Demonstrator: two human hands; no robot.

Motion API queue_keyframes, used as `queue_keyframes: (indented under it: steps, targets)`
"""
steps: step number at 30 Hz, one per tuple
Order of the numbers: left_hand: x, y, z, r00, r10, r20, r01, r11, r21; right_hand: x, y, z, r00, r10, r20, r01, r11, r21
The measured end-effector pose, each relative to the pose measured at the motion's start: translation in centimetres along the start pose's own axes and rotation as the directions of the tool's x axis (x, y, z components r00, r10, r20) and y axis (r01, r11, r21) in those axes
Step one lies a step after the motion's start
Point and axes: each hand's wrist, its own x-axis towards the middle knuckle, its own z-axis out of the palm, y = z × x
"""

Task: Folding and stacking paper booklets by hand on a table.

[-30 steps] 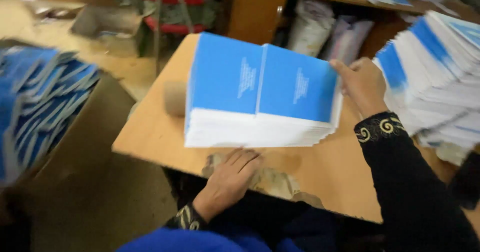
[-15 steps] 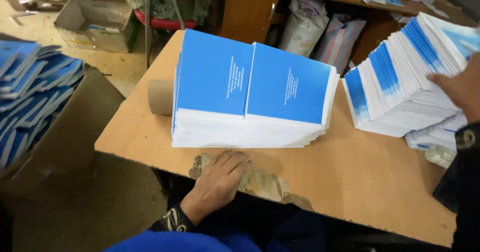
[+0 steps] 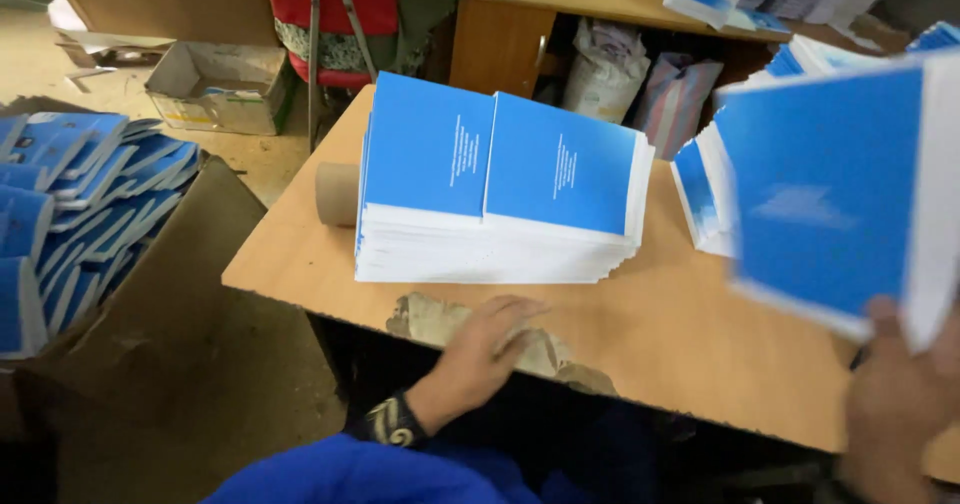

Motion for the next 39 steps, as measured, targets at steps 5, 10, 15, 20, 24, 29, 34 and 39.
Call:
queue_keyframes:
  steps: [5,10,15,20,24,29,34,39]
  targets:
    - [2.2,4.4,2.8,0.956,-0.276,0.101,0.289,0.822,-0.49,-11.9,-7.1,-1.2,0.738,0.336,0.585,-0.589,0.745,0.314]
    - [1.7,3.1,3.7,0.914,-0.371,-0.164,0.189,0.748,-0.636,-14.4,-11.2,-4.1,0.571,0.006,0.821,-0.818,-0.078,0.57]
    - [0.2,3.5,3.7,0.928,-0.364,-0.081,0.215,0.7,-0.681,-9.2,-12.9,-7.1,0.553,-0.112,0.826,-0.829,0.025,0.559]
    - [0.3,3.7,2.8,0.911,-0.41,0.048,0.297,0.569,-0.767,-9.2,-14.4,-6.9,0.479,-0.083,0.874,-0.871,-0.167,0.462]
    - [0.5,4.2,2.9,0.883,-0.449,0.136,0.435,0.672,-0.599,-9.8,-14.7,-6.6,0.447,-0.028,0.894,-0.886,-0.151,0.438]
    - [1.5,8.9,2.0,0.896,-0.352,0.269,0.419,0.87,-0.258,-8.2,-17.7,-9.5,0.564,0.083,0.821,-0.812,0.231,0.535]
    - [1.5,11.2,0.4,0.899,-0.395,0.189,0.37,0.916,0.153,-9.0,-18.1,-10.6,0.772,0.026,0.635,-0.554,0.518,0.652]
    - [0.2,5.9,-3.1,0.815,-0.58,-0.016,0.573,0.809,-0.131,-7.1,-13.4,-8.3,0.684,0.237,0.69,-0.673,0.569,0.472]
